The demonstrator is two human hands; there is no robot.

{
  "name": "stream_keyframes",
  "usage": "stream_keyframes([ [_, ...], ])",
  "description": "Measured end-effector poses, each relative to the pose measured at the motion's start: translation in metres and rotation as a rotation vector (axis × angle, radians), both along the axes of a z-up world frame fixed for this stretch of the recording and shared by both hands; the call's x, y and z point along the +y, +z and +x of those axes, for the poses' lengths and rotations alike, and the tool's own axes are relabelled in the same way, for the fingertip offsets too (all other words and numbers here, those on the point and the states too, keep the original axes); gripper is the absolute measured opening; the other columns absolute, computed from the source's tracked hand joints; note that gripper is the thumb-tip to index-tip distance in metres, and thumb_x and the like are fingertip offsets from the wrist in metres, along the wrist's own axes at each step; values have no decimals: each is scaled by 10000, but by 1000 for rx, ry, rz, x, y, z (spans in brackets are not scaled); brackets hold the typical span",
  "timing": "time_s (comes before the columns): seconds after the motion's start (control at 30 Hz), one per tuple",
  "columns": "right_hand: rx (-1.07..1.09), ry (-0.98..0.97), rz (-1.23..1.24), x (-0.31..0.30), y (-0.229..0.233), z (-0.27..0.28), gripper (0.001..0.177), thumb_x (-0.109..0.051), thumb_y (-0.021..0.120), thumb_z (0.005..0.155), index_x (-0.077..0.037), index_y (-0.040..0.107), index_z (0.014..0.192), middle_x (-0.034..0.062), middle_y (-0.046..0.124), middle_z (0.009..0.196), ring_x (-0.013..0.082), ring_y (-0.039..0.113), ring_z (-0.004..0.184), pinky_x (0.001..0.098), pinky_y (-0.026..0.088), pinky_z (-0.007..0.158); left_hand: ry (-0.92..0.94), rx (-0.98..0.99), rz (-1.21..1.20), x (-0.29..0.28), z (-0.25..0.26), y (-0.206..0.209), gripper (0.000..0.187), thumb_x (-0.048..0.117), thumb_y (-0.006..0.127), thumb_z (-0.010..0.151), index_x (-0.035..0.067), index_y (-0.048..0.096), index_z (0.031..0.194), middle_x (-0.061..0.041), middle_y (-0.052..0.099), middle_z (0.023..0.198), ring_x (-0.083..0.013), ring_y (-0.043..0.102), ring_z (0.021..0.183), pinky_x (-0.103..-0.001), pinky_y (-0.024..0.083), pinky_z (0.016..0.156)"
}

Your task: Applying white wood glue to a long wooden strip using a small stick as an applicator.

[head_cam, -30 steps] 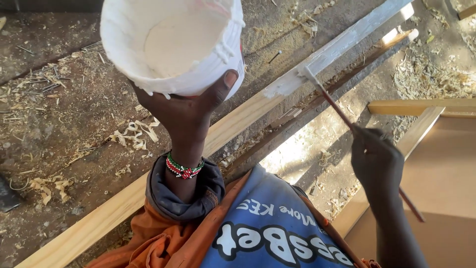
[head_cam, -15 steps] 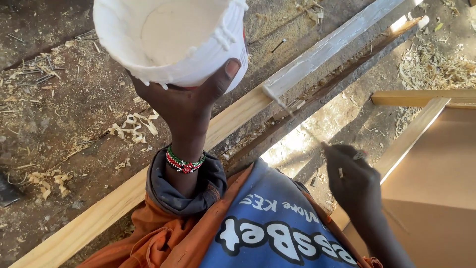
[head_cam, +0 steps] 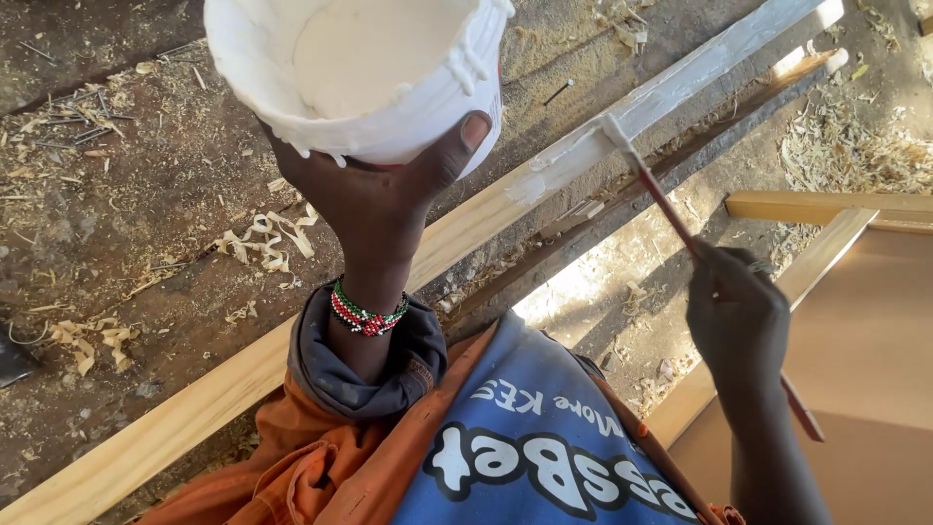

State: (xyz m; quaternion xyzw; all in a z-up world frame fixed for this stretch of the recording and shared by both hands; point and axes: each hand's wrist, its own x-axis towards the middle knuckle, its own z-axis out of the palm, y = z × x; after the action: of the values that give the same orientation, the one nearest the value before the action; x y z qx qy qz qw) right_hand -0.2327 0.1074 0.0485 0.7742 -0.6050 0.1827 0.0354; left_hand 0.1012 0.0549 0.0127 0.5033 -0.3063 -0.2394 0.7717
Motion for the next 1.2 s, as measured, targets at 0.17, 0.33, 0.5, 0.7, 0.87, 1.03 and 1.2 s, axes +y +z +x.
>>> stream_keyframes([
  [0.17,70,204,67,18,-1,27,162,42,654,1014,61,761,1135,175,734,1008,204,682,623,354,522,473,14,33,5,-2,-1,2,1046,355,978,646,12,379,1432,-193,581,1406,-300,682,1271,-417,750,1028],
  [0.33,4,268,91,38,-2,38,315,114,647,961,-29,752,1222,137,726,962,140,664,657,286,475,488,9,46,53,-1,-2,0,1100,409,964,633,1,342,1443,-198,547,1415,-288,660,1288,-402,725,1057],
  [0.5,49,336,93,50,-8,41,196,36,630,977,-17,766,1109,131,741,948,112,554,403,288,450,352,-18,136,12,-1,-1,3,1080,372,973,628,24,368,1453,-183,565,1436,-290,675,1294,-410,746,1053],
  [0.7,143,203,-71,32,-7,14,184,106,716,1021,-22,817,1106,104,772,968,113,571,544,272,444,519,24,110,35,-4,-2,-4,1133,429,969,597,11,349,1448,-191,535,1441,-283,651,1306,-403,730,1053],
  [0.87,115,189,-30,32,-9,21,156,96,680,1031,35,793,1121,164,744,952,78,402,396,241,373,365,2,85,-32,-3,-2,-7,1122,407,991,642,43,353,1490,-186,531,1493,-305,617,1387,-441,684,1150],
  [1.03,67,282,-2,56,-6,32,161,111,662,976,56,766,1085,128,710,940,165,599,572,316,454,451,-8,128,-38,-3,-2,-2,1103,401,980,640,36,361,1477,-184,550,1469,-301,644,1350,-428,708,1113],
  [1.2,0,216,-22,44,-4,10,203,170,700,981,44,793,1110,182,766,1004,163,637,671,330,527,644,-13,184,-28,-3,-2,0,1117,400,977,620,31,356,1472,-190,560,1464,-301,661,1329,-430,726,1099],
])
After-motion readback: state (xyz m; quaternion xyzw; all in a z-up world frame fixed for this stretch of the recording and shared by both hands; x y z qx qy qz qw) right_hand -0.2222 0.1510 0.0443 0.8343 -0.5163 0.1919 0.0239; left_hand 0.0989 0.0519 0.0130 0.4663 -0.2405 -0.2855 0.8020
